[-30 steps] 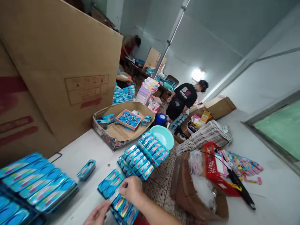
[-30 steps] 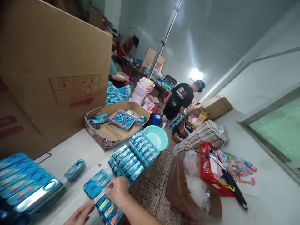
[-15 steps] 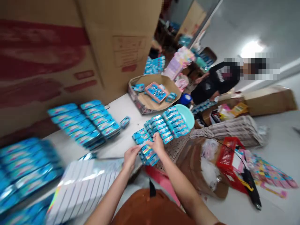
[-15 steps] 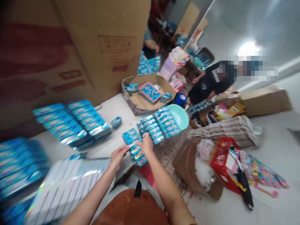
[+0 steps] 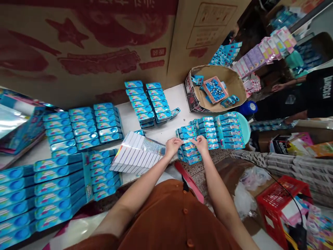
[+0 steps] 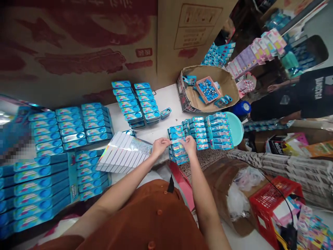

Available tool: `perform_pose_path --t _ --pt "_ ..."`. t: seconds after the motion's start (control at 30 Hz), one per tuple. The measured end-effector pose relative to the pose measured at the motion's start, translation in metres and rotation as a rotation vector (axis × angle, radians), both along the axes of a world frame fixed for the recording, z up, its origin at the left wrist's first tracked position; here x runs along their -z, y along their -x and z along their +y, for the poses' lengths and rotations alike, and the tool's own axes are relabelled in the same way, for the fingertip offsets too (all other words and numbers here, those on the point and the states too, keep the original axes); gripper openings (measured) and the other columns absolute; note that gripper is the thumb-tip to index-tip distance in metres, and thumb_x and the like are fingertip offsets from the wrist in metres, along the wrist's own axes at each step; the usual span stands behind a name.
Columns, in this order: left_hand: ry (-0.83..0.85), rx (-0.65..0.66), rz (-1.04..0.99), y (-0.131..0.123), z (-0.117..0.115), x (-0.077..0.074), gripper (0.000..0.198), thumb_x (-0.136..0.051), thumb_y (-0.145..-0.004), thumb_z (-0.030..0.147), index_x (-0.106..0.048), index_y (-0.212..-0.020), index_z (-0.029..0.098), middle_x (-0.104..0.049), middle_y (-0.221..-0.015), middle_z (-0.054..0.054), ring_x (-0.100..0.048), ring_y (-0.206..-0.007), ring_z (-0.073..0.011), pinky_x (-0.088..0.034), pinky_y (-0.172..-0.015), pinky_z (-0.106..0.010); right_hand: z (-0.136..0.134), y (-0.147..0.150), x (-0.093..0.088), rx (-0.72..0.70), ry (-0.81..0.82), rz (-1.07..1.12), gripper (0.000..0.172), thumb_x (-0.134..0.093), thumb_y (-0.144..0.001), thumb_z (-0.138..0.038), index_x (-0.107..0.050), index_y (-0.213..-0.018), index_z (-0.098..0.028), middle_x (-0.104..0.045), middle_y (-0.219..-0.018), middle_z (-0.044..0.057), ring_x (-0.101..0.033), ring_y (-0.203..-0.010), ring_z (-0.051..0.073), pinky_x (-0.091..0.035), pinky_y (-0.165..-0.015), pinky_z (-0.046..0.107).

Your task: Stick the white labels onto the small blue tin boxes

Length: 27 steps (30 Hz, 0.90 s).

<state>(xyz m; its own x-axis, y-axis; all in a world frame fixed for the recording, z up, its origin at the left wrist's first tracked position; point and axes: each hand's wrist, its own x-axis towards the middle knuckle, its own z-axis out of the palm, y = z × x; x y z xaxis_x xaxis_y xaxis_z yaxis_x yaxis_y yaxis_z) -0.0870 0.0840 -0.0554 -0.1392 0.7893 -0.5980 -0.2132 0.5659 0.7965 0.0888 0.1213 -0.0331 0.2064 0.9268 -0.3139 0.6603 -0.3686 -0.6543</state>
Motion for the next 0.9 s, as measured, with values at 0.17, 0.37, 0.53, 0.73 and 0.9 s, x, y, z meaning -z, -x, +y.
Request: perform_pose_path --t 0.17,0.37,0.53,0.73,0.9 --pt "-0.026 -0.174 -0.265 -0.012 -0.01 0.011 0.032 -0.081 -0.054 0.038 -0.065 -0.073 0.016 -0.066 -0.063 0.0 -0.059 -0.062 -0.0129 -0.042 -0.064 -0.024 0.002 -0.002 0.002 0.003 -0.007 0.029 0.042 -0.072 -0.054 -0.055 -0.048 -0.065 -0.022 -0.042 -0.051 -0.009 -0.038 -0.048 0.01 -0.032 -0.051 0.023" --pt "0.044 -0.299 -0.46 -0.028 -0.014 0.015 0.041 -0.082 -0.05 0.043 -0.063 -0.074 0.016 -0.063 -0.066 0.0 -0.054 -0.058 -0.0089 -0.042 -0.06 -0.022 0.003 -0.002 0.003 -0.013 -0.018 0.029 0.045 -0.071 -0.053 -0.059 -0.049 -0.064 -0.022 -0.043 -0.049 -0.009 -0.037 -0.047 0.01 -0.032 -0.051 0.023" --pt "0.089 -0.339 -0.479 -0.036 -0.014 0.025 0.046 -0.081 -0.049 0.047 -0.062 -0.076 0.015 -0.064 -0.072 -0.002 -0.055 -0.062 -0.0099 -0.042 -0.06 -0.022 0.003 -0.002 0.003 -0.016 -0.02 0.038 0.045 -0.073 -0.053 -0.057 -0.048 -0.065 -0.022 -0.042 -0.049 -0.009 -0.037 -0.047 0.01 -0.031 -0.049 0.022" --pt "0.162 -0.402 -0.37 -0.042 -0.025 0.038 0.051 -0.079 -0.053 0.048 -0.055 -0.088 0.019 -0.05 -0.065 0.006 -0.049 -0.057 -0.0083 -0.039 -0.055 -0.02 0.004 -0.001 0.002 -0.003 -0.019 0.032 0.047 -0.075 -0.05 -0.057 -0.046 -0.063 -0.022 -0.038 -0.047 -0.01 -0.035 -0.046 0.009 -0.03 -0.048 0.022" --pt "0.181 -0.377 -0.272 -0.052 -0.03 0.027 0.04 -0.063 -0.073 0.056 -0.052 -0.095 0.023 -0.047 -0.066 0.006 -0.049 -0.058 -0.0097 -0.037 -0.055 -0.02 0.004 0.0 0.002 -0.001 -0.019 0.026 0.047 -0.075 -0.05 -0.058 -0.047 -0.062 -0.022 -0.038 -0.047 -0.01 -0.035 -0.047 0.009 -0.029 -0.049 0.022"
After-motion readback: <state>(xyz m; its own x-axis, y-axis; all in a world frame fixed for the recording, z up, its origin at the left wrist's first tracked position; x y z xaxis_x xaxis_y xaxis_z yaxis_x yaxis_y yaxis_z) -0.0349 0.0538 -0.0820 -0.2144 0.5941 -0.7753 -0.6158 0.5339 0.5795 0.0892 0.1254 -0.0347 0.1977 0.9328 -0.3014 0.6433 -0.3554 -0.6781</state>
